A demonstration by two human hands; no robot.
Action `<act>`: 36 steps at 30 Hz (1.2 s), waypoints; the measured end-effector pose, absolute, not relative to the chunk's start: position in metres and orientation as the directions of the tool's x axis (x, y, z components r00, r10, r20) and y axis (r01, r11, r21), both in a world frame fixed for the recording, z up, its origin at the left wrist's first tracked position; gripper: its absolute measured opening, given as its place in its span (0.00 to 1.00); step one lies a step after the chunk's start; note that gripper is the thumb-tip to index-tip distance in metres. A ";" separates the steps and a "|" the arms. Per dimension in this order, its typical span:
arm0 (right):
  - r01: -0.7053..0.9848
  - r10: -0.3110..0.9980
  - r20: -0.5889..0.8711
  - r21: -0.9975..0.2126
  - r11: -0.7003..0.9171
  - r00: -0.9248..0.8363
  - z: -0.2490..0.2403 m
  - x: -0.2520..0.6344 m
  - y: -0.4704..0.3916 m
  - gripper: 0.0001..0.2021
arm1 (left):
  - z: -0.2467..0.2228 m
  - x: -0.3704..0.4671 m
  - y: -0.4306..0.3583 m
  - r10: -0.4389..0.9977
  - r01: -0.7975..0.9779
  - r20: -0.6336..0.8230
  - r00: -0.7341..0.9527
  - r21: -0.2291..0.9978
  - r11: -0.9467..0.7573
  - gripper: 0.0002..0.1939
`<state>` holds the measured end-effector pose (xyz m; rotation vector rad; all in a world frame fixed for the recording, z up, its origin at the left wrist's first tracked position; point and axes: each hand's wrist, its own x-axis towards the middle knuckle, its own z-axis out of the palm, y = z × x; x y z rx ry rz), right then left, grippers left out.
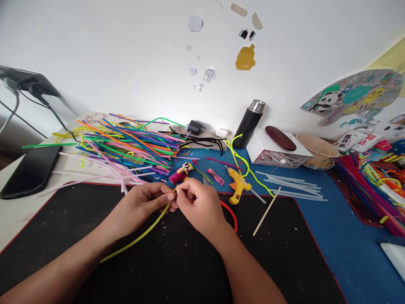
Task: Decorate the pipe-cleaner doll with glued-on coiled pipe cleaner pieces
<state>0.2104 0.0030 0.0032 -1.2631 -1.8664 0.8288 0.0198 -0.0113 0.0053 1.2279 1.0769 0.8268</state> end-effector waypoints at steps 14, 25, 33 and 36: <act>0.207 0.972 0.011 -0.976 0.061 -0.235 0.002 0.202 0.001 0.07 | -0.002 0.024 -0.013 0.942 0.008 -0.145 0.302 0.989 0.149 0.21; 0.169 0.951 0.033 -0.982 0.088 -0.306 0.000 0.206 0.003 0.09 | -0.002 0.024 -0.012 0.947 -0.013 -0.141 0.287 0.988 0.152 0.20; 0.146 0.948 0.031 -0.986 0.081 -0.316 -0.004 0.209 0.004 0.13 | 0.002 0.020 -0.010 0.976 -0.083 -0.073 0.204 0.992 0.092 0.19; 0.199 0.938 0.040 -0.973 0.114 -0.343 -0.004 0.207 0.002 0.13 | 0.000 0.020 -0.009 0.983 -0.238 -0.092 0.158 0.963 0.128 0.17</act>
